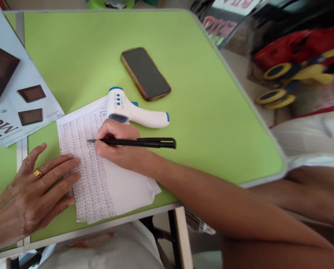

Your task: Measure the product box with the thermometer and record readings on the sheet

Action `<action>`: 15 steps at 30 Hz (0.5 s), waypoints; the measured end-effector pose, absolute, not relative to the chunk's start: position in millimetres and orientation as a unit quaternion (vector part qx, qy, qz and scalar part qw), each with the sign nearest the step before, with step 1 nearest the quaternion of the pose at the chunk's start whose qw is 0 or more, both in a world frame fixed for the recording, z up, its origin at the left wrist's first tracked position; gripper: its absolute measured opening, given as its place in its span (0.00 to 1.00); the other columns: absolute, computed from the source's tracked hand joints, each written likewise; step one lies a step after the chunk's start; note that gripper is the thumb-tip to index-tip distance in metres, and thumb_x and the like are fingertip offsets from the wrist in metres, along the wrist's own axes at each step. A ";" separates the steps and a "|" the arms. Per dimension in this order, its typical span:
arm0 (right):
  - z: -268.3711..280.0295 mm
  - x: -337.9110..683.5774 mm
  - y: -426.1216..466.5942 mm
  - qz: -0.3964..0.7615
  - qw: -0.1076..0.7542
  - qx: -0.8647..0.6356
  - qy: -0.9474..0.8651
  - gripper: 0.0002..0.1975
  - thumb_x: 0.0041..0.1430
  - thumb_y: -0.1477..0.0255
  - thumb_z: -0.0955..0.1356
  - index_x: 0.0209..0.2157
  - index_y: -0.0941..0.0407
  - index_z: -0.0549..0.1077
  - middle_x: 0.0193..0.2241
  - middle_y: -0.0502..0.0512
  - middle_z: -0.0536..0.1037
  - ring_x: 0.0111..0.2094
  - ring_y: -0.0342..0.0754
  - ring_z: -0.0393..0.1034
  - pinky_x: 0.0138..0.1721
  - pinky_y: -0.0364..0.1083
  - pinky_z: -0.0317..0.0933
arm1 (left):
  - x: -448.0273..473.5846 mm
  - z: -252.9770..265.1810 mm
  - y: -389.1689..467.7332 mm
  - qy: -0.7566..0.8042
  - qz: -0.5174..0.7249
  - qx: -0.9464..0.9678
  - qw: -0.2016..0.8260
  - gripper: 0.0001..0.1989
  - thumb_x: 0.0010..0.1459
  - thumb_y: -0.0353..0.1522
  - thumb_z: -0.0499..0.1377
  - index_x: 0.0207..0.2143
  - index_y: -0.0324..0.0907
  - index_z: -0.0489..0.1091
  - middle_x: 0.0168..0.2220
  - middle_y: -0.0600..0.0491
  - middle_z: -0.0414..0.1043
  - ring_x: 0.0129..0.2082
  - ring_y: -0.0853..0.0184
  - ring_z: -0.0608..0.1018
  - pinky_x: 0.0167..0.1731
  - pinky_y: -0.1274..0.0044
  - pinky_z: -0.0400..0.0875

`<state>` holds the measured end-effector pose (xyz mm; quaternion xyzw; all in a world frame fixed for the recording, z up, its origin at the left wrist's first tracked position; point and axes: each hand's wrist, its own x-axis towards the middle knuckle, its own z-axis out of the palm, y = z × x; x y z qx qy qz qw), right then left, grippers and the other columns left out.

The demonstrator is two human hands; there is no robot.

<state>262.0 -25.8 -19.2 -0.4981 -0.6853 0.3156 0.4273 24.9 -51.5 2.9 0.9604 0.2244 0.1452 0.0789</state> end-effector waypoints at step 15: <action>-18.4 260.7 -25.6 0.296 0.448 -0.501 -0.679 0.05 0.47 0.78 0.65 0.22 0.54 0.65 0.19 0.46 0.68 0.19 0.40 0.59 0.21 0.42 0.54 | 24.2 1.3 -51.5 0.229 0.144 0.959 0.081 0.11 0.67 0.33 0.55 0.47 0.35 0.70 0.54 0.42 0.71 0.58 0.54 0.71 0.67 0.51 0.44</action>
